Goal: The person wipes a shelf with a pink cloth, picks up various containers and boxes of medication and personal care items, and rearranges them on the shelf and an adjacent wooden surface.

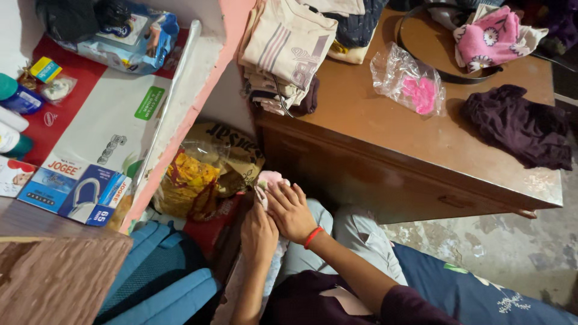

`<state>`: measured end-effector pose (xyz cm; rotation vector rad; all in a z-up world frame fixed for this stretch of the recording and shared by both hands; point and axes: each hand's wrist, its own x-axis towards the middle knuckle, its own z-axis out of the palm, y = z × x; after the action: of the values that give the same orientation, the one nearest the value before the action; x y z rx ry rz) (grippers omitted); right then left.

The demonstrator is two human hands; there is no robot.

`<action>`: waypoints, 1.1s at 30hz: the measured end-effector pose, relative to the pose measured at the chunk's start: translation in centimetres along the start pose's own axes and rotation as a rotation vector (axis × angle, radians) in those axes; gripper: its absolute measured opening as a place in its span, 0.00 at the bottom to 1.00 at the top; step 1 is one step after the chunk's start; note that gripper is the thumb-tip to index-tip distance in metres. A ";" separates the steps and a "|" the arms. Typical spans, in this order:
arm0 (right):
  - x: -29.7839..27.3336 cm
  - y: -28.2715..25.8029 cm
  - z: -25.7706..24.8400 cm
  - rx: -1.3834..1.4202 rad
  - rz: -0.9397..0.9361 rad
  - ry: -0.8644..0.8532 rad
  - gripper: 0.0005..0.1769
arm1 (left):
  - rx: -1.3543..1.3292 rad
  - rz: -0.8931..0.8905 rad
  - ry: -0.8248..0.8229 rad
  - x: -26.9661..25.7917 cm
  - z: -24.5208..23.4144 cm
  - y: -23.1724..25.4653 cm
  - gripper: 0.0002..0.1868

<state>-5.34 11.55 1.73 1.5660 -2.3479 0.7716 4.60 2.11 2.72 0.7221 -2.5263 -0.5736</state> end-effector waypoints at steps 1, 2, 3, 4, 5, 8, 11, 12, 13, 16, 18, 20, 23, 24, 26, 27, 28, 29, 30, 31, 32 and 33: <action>0.0 0.0 0.0 -0.001 -0.001 -0.007 0.26 | 0.013 -0.005 -0.002 0.0 0.0 0.0 0.30; -0.1 0.0 -0.1 -0.003 -0.002 -0.014 0.26 | 0.026 -0.010 -0.003 -0.1 -0.1 0.1 0.30; 0.0 0.0 -0.1 0.001 -0.002 -0.018 0.26 | 0.026 -0.006 0.002 -0.1 -0.2 0.2 0.31; 0.0 0.0 -0.2 0.005 -0.001 -0.021 0.26 | 0.026 -0.003 0.007 -0.1 -0.2 0.2 0.31; 0.0 0.0 -0.2 0.007 0.002 -0.023 0.26 | 0.025 0.002 0.011 -0.1 -0.3 0.2 0.31; 0.0 0.0 -0.3 0.013 0.007 -0.024 0.26 | 0.029 0.011 0.026 -0.1 -0.1 0.2 0.31; 0.0 -0.1 -0.4 0.022 0.008 -0.031 0.26 | 0.055 -0.019 -0.013 -0.4 0.1 0.1 0.31; 0.0 0.0 -0.4 0.018 0.004 -0.034 0.26 | 0.039 -0.003 0.009 -0.3 0.2 0.0 0.31; 0.0 0.0 -0.3 0.014 0.002 -0.038 0.26 | 0.024 0.014 0.028 -0.3 0.2 -0.1 0.31; -0.1 0.1 -0.2 0.018 0.005 -0.034 0.27 | 0.026 0.008 0.033 -0.3 0.2 0.0 0.31; -0.2 0.0 -0.1 0.023 0.015 -0.031 0.27 | 0.036 -0.003 0.021 -0.3 0.0 0.1 0.31; -0.2 0.0 0.0 0.023 0.028 -0.033 0.27 | 0.036 -0.005 0.013 -0.3 -0.1 0.3 0.32; -0.1 0.0 0.0 0.016 0.036 -0.039 0.27 | 0.042 -0.057 -0.047 -0.2 -0.2 0.3 0.30; -0.1 0.0 0.0 0.019 0.033 -0.040 0.27 | 0.046 -0.047 -0.039 -0.2 -0.2 0.2 0.29; -0.1 0.0 -0.1 0.026 0.028 -0.043 0.28 | 0.054 -0.028 -0.023 -0.2 -0.2 0.3 0.28; -0.1 0.0 -0.2 0.029 0.025 -0.040 0.28 | 0.045 -0.006 0.007 -0.2 -0.2 0.3 0.29; -0.1 0.0 -0.3 0.033 0.023 -0.037 0.28 | 0.036 0.015 0.036 -0.2 -0.2 0.3 0.30; -0.1 -0.1 -0.3 0.037 0.021 -0.036 0.28 | 0.028 0.035 0.065 -0.3 -0.2 0.3 0.30; -0.2 -0.1 -0.3 0.033 0.019 -0.034 0.28 | 0.029 0.025 0.048 -0.3 -0.2 0.3 0.30; -0.2 0.0 -0.3 0.030 0.017 -0.032 0.28 | 0.031 0.014 0.031 -0.3 -0.2 0.3 0.29; -0.2 0.0 -0.3 0.028 0.015 -0.030 0.28 | 0.033 0.003 0.014 -0.3 -0.2 0.3 0.29; -0.3 0.0 -0.3 0.025 0.015 -0.033 0.28 | 0.047 -0.010 0.000 -0.4 -0.2 0.3 0.28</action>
<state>-5.24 11.91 1.89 1.5843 -2.3845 0.7870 4.84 2.49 2.89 0.7523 -2.5448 -0.5192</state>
